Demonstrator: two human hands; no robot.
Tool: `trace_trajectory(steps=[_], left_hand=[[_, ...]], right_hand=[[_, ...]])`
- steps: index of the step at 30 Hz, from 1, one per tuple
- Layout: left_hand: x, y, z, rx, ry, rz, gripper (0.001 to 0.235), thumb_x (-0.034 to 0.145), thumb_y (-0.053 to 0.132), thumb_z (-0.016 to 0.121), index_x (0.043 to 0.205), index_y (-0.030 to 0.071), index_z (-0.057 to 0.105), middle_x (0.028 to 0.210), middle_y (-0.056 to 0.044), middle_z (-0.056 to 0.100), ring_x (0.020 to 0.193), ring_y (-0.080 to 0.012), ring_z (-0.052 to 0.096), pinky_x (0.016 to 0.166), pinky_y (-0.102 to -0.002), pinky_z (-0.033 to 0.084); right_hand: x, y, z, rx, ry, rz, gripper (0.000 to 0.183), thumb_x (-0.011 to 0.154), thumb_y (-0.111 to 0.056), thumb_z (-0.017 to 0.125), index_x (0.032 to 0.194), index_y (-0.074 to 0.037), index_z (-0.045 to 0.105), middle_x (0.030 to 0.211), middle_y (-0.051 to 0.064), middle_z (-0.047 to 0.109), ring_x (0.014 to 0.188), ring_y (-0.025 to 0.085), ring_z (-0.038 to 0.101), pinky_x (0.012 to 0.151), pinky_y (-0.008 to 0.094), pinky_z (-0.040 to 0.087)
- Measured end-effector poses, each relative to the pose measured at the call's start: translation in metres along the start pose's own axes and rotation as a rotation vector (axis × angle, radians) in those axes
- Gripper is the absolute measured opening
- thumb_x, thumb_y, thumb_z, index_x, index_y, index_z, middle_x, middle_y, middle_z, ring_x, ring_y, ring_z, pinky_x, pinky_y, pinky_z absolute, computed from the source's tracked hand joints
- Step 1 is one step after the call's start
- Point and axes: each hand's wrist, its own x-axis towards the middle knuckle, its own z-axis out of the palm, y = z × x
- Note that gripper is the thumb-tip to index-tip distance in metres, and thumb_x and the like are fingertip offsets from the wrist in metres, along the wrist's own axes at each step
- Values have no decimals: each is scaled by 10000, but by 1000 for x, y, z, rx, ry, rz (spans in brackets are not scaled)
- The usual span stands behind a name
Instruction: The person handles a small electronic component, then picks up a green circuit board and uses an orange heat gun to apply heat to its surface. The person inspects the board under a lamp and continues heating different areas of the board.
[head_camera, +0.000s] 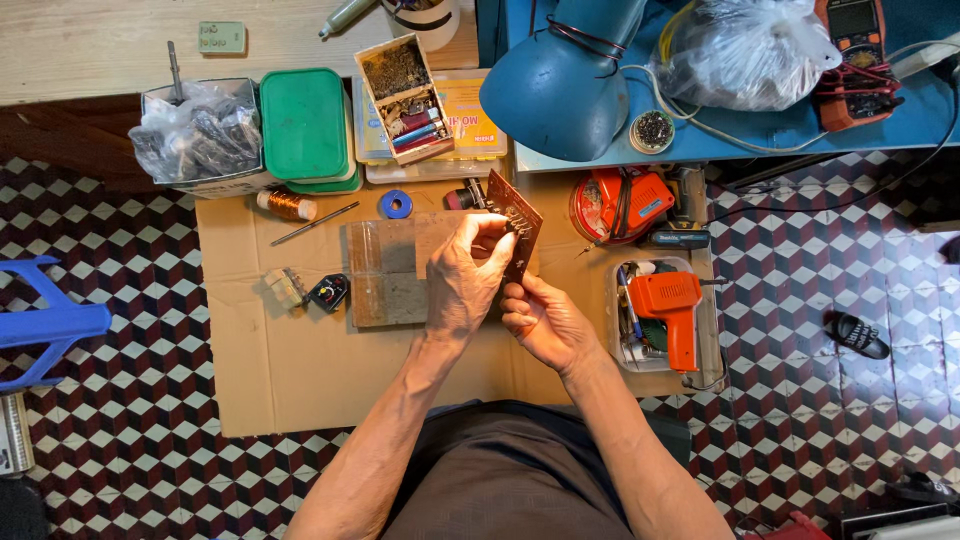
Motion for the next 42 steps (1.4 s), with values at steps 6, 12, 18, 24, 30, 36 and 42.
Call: trace_trajectory(steps=[6,12,18,24,30,36,42], left_hand=[[0,8,-1,23,16,-20,189,923,123,742,1097,76,689,988,-56,769,840,-163,769,738,-295,611],[1,9,-12,323,141,417,344,877,71,766,1202,84,655,1222,-133,680,1080,-272,672,930,-359,558],[6,-10,-19,260,49,458,274,942,75,748,1202,84,662,1208,-99,726,1119,-268,724,955,-361,583],[5,-22,-15,219,5,262,207,911,131,772,1104,85,714,1068,-92,758,929,-231,761,772,-320,614],[5,-25,-13,216,-29,163,190,911,151,767,1081,76,732,974,-76,740,818,-189,757,690,-307,613],[3,-24,-14,296,5,253,220,894,167,779,1089,76,731,1011,-82,715,878,-249,725,757,-357,589],[1,-20,-14,290,6,234,249,883,167,779,1115,89,738,1018,-72,684,942,-237,690,833,-358,572]], right_hand=[[-3,0,4,-27,18,-19,106,1010,-149,611,1037,-63,555,824,36,501,669,113,438,510,206,395],[-11,-1,7,36,41,-14,89,1023,-136,607,1025,-69,547,796,22,485,639,95,420,481,195,370],[-23,-1,19,4,80,-29,115,1024,-138,635,989,-86,539,790,26,529,628,96,464,478,198,391],[-56,5,61,-469,224,-288,363,1038,-394,562,953,-41,559,744,97,647,597,170,593,511,290,495],[-64,14,82,-837,268,-466,261,1005,-280,563,943,-42,652,689,60,628,530,118,580,446,253,466],[-56,5,63,-753,256,-475,297,1045,-265,578,835,-55,586,683,52,620,488,95,535,400,222,384],[-52,-5,51,-647,232,-389,274,1027,-266,577,839,-67,589,654,36,596,457,97,507,391,224,380]])
